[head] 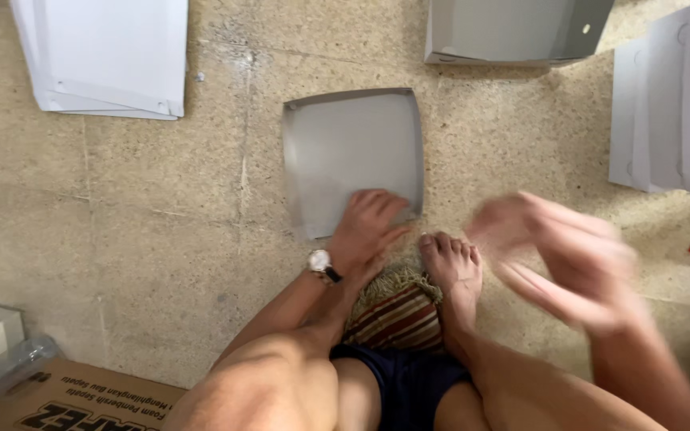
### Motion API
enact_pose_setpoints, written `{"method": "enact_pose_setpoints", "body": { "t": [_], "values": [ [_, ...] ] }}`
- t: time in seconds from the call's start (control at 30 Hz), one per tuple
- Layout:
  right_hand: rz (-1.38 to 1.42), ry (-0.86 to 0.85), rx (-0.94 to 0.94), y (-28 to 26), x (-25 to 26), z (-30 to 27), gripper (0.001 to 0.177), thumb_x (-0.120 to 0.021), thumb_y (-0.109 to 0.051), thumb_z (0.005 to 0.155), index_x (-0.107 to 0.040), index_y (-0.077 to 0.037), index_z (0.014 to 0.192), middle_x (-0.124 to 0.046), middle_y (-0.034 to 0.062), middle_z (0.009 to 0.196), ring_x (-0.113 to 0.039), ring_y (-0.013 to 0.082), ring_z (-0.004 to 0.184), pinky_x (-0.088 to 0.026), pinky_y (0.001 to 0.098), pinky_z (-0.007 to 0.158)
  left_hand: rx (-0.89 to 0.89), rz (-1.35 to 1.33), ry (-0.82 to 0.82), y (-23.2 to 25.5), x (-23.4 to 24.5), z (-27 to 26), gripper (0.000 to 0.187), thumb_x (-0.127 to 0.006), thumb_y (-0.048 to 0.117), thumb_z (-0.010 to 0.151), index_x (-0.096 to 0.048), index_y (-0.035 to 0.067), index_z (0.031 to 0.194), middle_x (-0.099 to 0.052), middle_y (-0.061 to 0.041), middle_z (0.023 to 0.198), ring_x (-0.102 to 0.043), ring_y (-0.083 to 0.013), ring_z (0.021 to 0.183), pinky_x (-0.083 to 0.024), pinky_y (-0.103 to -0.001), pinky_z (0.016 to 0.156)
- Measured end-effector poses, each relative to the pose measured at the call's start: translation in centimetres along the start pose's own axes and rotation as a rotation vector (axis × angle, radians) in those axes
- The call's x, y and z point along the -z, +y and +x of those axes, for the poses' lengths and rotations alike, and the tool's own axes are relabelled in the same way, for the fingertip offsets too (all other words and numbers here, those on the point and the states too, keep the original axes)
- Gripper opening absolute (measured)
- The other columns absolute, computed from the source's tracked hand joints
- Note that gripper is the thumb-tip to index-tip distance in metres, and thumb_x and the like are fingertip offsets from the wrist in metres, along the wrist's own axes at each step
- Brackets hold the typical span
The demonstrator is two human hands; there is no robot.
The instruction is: The person assembles white cardboard boxes by hand, folding the flaps and securing the corners for multiple boxes on the floor.
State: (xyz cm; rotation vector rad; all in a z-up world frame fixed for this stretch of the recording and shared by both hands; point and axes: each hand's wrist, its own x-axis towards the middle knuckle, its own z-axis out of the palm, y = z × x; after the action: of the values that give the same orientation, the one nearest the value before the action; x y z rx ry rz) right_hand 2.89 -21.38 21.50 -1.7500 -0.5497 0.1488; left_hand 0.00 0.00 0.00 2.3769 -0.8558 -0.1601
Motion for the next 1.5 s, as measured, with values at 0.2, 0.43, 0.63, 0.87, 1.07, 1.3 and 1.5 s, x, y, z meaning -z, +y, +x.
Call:
{"method": "enact_pose_setpoints", "body": {
  "t": [0.2,0.43,0.63,0.87,1.07,1.3,1.5],
  "values": [
    [-0.465,-0.152,-0.881,-3.9,6.5,-11.9,0.015,-0.073,-0.024,0.055,-0.075,-0.026,0.069,-0.069,-0.0040,0.035,-0.056,0.0122,0.032,-0.039,0.0265,0.035,0.248,0.024,0.123,-3.0,5.3,-2.1,0.029,-0.055,0.031,0.086,-0.056,0.005,0.099,-0.058,-0.015,0.096,-0.052,-0.0316,0.089,-0.038,-0.042,0.080],
    [-1.101,-0.036,-0.563,13.9,-13.3,-11.0,0.015,-0.054,-0.010,0.076,-0.065,-0.012,0.087,-0.066,0.0069,0.079,-0.066,0.0282,0.077,-0.052,0.0410,0.069,0.959,-0.054,0.005,-4.1,8.9,-5.5,0.052,-0.066,0.022,0.080,-0.041,-0.005,0.117,-0.043,-0.029,0.108,-0.054,-0.0513,0.092,-0.048,-0.053,0.071],
    [-1.094,-0.106,-0.638,15.8,-14.0,-12.5,0.015,-0.048,-0.016,0.081,-0.061,-0.019,0.090,-0.064,0.0016,0.086,-0.064,0.0280,0.081,-0.049,0.0437,0.071,1.089,-0.412,0.004,-4.6,5.5,-6.0,0.040,-0.064,0.018,0.076,-0.043,0.001,0.106,-0.063,-0.025,0.085,-0.064,-0.0374,0.077,-0.050,-0.042,0.060],
    [-1.088,-0.133,-0.674,15.9,-13.8,-12.3,0.014,-0.051,-0.018,0.081,-0.059,-0.020,0.091,-0.063,0.0012,0.088,-0.064,0.0274,0.082,-0.049,0.0442,0.072,1.123,-0.706,0.187,-1.7,2.9,-3.6,0.032,-0.064,0.018,0.078,-0.046,0.002,0.099,-0.059,-0.015,0.081,-0.060,-0.0233,0.077,-0.051,-0.036,0.062],
    [-0.974,-0.260,-0.826,14.0,-13.3,-10.7,0.017,-0.044,-0.014,0.088,-0.060,-0.019,0.094,-0.064,0.0033,0.096,-0.062,0.0276,0.093,-0.045,0.0451,0.082,1.125,-1.087,0.265,-0.2,2.7,-2.5,0.035,-0.060,0.021,0.085,-0.037,0.004,0.107,-0.056,-0.008,0.088,-0.056,-0.0140,0.079,-0.053,-0.027,0.066],
    [-0.821,-0.242,-0.658,10.5,-10.2,-8.1,0.017,-0.051,-0.012,0.085,-0.060,-0.011,0.099,-0.062,0.0078,0.098,-0.059,0.0261,0.094,-0.045,0.0421,0.083,0.785,-0.591,0.311,-2.0,2.6,-5.3,0.013,-0.049,0.009,0.083,-0.042,0.004,0.092,-0.048,-0.013,0.068,-0.058,-0.0235,0.063,-0.047,-0.033,0.057],
    [-0.456,-0.050,-0.095,5.0,-0.8,-0.4,0.012,-0.065,-0.004,0.085,-0.064,0.003,0.094,-0.060,0.0150,0.089,-0.057,0.0212,0.077,-0.050,0.0284,0.066,0.096,-0.078,0.108,-2.6,2.7,-5.4,0.034,-0.069,0.022,0.080,-0.058,0.005,0.106,-0.050,-0.013,0.098,-0.048,-0.0255,0.093,-0.043,-0.034,0.081]
  ]
}}
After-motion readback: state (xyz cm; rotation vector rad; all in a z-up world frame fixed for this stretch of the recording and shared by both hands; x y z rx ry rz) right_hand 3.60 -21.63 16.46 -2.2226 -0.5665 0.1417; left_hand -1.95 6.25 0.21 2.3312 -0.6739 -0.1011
